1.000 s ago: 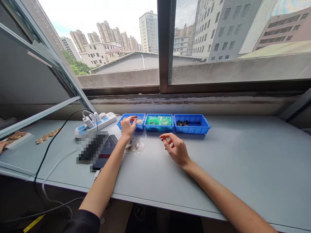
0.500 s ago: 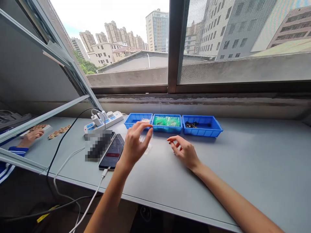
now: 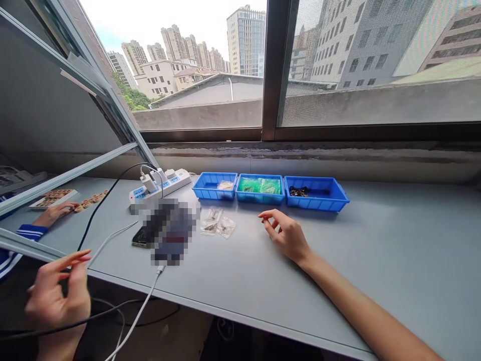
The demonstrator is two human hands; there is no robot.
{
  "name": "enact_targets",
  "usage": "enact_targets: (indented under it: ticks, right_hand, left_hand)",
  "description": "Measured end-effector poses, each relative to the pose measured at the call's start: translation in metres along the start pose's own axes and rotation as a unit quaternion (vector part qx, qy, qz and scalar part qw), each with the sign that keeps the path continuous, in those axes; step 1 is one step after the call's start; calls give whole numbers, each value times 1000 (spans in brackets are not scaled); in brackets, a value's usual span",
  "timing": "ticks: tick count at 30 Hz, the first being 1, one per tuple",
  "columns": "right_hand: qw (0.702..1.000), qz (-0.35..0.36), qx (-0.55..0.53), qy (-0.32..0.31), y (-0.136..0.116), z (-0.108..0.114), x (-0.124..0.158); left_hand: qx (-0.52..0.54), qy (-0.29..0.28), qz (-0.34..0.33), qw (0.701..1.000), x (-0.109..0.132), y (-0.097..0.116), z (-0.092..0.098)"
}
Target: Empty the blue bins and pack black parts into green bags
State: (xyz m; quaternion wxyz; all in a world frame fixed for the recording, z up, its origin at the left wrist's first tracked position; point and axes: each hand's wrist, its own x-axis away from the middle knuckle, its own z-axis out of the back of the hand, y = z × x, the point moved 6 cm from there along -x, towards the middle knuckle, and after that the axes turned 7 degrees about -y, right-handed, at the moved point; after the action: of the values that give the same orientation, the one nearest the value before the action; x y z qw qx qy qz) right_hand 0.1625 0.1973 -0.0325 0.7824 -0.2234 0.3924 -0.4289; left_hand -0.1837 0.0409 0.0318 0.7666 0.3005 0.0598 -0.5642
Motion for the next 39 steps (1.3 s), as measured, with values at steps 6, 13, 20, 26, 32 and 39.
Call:
enact_targets:
  ticks: [6, 13, 20, 26, 32, 39]
  right_hand:
    - [1000, 0, 3, -2, 0, 0, -1]
    - [1000, -5, 2, -3, 0, 0, -1]
    - [1000, -9, -7, 1, 1, 0, -1]
    - [1000, -12, -10, 1, 1, 0, -1]
    - [1000, -7, -10, 3, 0, 0, -1]
    - [1000, -8, -6, 2, 1, 0, 0]
  left_hand:
    - [-75, -50, 33, 995, -33, -25, -34]
    - [-124, -90, 34, 988, -35, -23, -41]
    - [-105, -158, 85, 978, -51, -27, -58]
    - [-97, -158, 169, 968, -67, -27, -68]
    - [-77, -147, 189, 968, -71, -24, -71]
    - [-98, -91, 151, 979, -62, -17, -59]
